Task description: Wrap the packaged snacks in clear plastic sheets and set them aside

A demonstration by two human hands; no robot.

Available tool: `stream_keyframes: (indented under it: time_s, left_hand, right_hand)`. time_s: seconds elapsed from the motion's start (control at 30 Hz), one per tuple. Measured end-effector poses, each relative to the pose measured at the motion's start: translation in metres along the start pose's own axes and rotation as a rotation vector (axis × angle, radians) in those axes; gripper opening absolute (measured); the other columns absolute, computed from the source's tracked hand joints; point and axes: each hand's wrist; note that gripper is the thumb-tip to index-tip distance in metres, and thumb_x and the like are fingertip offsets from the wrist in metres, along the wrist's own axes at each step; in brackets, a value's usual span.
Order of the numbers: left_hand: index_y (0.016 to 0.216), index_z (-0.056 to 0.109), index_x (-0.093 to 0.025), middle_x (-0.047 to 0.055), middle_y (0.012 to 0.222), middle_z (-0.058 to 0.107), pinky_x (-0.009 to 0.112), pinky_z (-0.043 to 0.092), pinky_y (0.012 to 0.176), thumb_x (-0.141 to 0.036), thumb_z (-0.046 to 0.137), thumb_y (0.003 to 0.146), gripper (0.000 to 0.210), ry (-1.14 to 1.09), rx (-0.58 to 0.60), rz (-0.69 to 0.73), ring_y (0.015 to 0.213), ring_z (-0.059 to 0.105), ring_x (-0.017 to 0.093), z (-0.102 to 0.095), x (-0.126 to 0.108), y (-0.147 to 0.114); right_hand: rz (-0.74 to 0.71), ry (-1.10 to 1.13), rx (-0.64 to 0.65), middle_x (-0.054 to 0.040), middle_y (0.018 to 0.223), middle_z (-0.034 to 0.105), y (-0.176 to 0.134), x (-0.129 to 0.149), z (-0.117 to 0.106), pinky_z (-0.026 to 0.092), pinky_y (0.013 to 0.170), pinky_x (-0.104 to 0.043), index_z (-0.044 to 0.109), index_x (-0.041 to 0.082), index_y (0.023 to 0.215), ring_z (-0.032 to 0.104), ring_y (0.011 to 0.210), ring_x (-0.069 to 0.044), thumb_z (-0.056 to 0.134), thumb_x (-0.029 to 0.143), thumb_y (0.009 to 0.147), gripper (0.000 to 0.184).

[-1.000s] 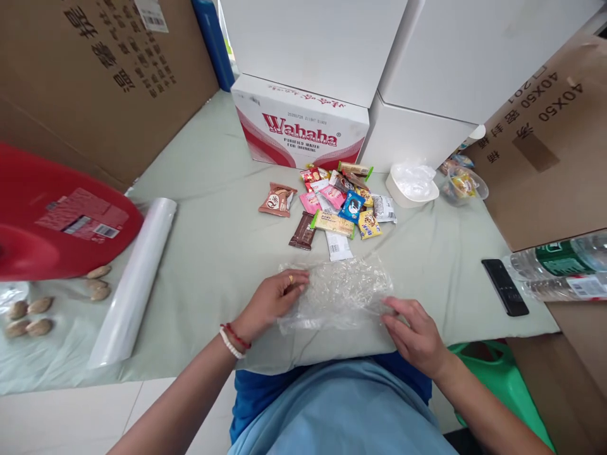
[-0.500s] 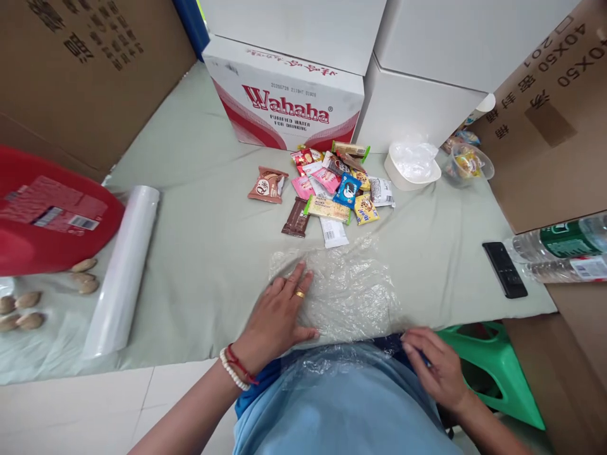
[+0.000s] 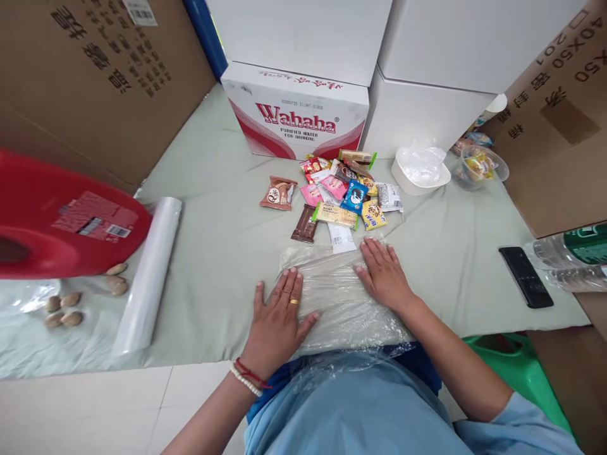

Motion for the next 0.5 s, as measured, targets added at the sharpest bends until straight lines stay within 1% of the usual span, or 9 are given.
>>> stream_keyframes:
  time_s: [0.07, 0.17, 0.23, 0.27, 0.3, 0.37, 0.43, 0.5]
  left_hand:
    - [0.168, 0.017, -0.011, 0.025, 0.168, 0.034, 0.071, 0.010, 0.128, -0.056, 0.038, 0.107, 0.078, -0.007, -0.012, -0.017, 0.155, 0.038, 0.040, -0.004, 0.006, -0.002]
    - [0.165, 0.027, -0.009, 0.026, 0.167, 0.036, 0.069, 0.015, 0.127, -0.053, 0.039, 0.108, 0.073, -0.022, -0.091, -0.033, 0.156, 0.035, 0.041, -0.014, 0.007, 0.002]
    - [0.162, 0.035, -0.011, 0.023, 0.165, 0.042, 0.064, 0.018, 0.128, -0.047, 0.043, 0.108, 0.065, -0.040, -0.166, -0.027, 0.157, 0.035, 0.038, -0.022, 0.002, 0.009]
    - [0.160, 0.038, -0.013, 0.021, 0.163, 0.046, 0.061, 0.020, 0.129, -0.043, 0.044, 0.108, 0.061, -0.055, -0.190, -0.010, 0.157, 0.036, 0.036, -0.025, -0.001, 0.014]
    - [0.159, 0.041, -0.015, 0.019, 0.162, 0.049, 0.058, 0.021, 0.130, -0.041, 0.045, 0.108, 0.058, -0.071, -0.198, 0.010, 0.156, 0.039, 0.034, -0.027, -0.003, 0.019]
    - [0.158, 0.044, -0.017, 0.017, 0.161, 0.050, 0.055, 0.023, 0.130, -0.040, 0.043, 0.108, 0.055, -0.087, -0.166, 0.023, 0.154, 0.042, 0.032, -0.026, -0.003, 0.028]
    - [0.158, 0.045, -0.017, 0.018, 0.163, 0.047, 0.058, 0.023, 0.129, -0.043, 0.040, 0.108, 0.057, -0.077, -0.100, -0.014, 0.153, 0.043, 0.034, -0.019, 0.004, 0.034]
    - [0.161, 0.041, -0.017, 0.018, 0.166, 0.042, 0.063, 0.019, 0.129, -0.046, 0.037, 0.108, 0.061, -0.054, -0.037, -0.045, 0.154, 0.042, 0.036, -0.011, 0.014, 0.036]
  right_hand:
    - [0.041, 0.017, -0.024, -0.0181, 0.171, 0.036, 0.001, -0.008, -0.002, 0.024, 0.128, -0.066, 0.038, 0.017, 0.164, 0.034, 0.159, -0.036, 0.041, 0.044, 0.110, 0.061]
    - [0.066, 0.078, -0.117, -0.0202, 0.168, 0.041, 0.000, -0.005, -0.008, 0.030, 0.125, -0.067, 0.043, 0.016, 0.161, 0.038, 0.156, -0.036, 0.040, 0.043, 0.111, 0.057]
    - [0.032, 0.122, -0.199, -0.0208, 0.165, 0.045, -0.002, 0.003, -0.013, 0.035, 0.124, -0.063, 0.047, 0.016, 0.158, 0.042, 0.154, -0.034, 0.042, 0.041, 0.111, 0.054]
    - [-0.006, 0.138, -0.219, -0.0206, 0.163, 0.047, -0.002, 0.008, -0.014, 0.036, 0.124, -0.060, 0.049, 0.016, 0.156, 0.043, 0.152, -0.033, 0.044, 0.040, 0.110, 0.052]
    - [-0.049, 0.146, -0.211, -0.0199, 0.162, 0.050, -0.002, 0.012, -0.016, 0.037, 0.125, -0.058, 0.052, 0.015, 0.154, 0.044, 0.152, -0.032, 0.045, 0.039, 0.110, 0.050]
    - [-0.118, 0.139, -0.131, -0.0174, 0.158, 0.055, -0.002, 0.015, -0.019, 0.037, 0.125, -0.057, 0.059, 0.016, 0.148, 0.045, 0.151, -0.031, 0.048, 0.037, 0.109, 0.045]
    - [-0.147, 0.139, -0.023, -0.0148, 0.153, 0.061, 0.000, 0.011, -0.023, 0.039, 0.124, -0.056, 0.065, 0.017, 0.142, 0.048, 0.149, -0.032, 0.049, 0.036, 0.109, 0.041]
    - [-0.137, 0.173, 0.029, -0.0135, 0.146, 0.066, 0.006, 0.001, -0.029, 0.045, 0.119, -0.052, 0.071, 0.018, 0.135, 0.055, 0.142, -0.031, 0.049, 0.037, 0.109, 0.039]
Point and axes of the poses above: each hand's wrist, its own y-axis towards the middle knuckle, its own z-axis out of the palm, x = y × z
